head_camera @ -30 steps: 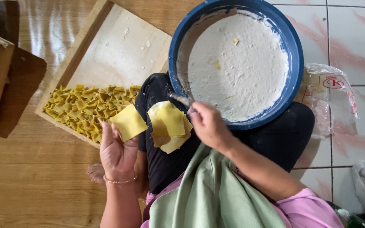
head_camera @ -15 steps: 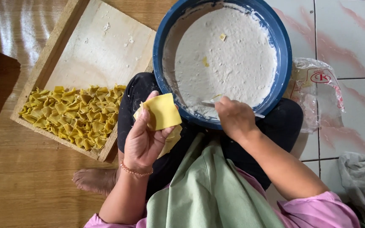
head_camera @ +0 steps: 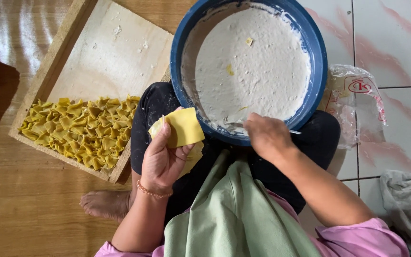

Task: The person scoops a white filling from a blue bowl using a fork and places it onto square yellow wrappers. They fold the wrappers over the filling to form dumplings and place the finished items into a wooden tray.

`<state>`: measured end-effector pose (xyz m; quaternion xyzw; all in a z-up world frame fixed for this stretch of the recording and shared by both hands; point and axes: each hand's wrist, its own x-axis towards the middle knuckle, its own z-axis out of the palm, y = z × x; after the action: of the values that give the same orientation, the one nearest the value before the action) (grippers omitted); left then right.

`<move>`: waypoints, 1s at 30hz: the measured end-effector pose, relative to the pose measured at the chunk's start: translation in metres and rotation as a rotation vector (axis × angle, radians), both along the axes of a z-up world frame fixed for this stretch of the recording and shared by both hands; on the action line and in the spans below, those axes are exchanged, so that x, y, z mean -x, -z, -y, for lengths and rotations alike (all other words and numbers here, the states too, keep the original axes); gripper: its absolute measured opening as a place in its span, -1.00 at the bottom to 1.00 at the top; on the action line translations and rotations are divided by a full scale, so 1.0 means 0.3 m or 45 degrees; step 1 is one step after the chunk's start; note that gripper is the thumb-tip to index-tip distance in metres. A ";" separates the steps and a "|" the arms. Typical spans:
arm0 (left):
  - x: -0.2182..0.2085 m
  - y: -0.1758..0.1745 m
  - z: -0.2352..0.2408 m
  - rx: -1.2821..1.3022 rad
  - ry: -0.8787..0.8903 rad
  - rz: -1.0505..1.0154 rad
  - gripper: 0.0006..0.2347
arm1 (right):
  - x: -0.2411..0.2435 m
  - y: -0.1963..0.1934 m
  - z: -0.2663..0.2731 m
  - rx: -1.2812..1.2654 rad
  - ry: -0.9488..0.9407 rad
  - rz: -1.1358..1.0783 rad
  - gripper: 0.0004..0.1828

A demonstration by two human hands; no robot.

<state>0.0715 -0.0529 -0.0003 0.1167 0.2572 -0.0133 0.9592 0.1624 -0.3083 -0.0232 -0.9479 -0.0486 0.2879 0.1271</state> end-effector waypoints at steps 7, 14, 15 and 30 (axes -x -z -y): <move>-0.004 -0.024 0.008 -0.011 -0.026 -0.020 -0.67 | 0.007 -0.117 0.046 0.069 -0.396 0.270 -0.68; 0.005 0.020 0.002 -0.081 -0.038 -0.076 -0.70 | -0.040 -0.022 0.051 -0.114 -0.160 -0.097 -0.68; 0.005 0.030 0.001 -0.093 -0.040 -0.086 -0.70 | -0.053 -0.007 0.062 -0.258 -0.068 -0.177 -0.51; -0.065 0.035 0.110 -0.265 -0.098 -0.194 -0.70 | 0.052 -0.194 -0.003 -1.009 0.261 0.105 -0.83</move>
<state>0.0911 -0.0858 -0.0110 0.2043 0.3335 0.0415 0.9194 0.1468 -0.3075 0.0349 -0.8363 -0.0662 0.1945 0.5083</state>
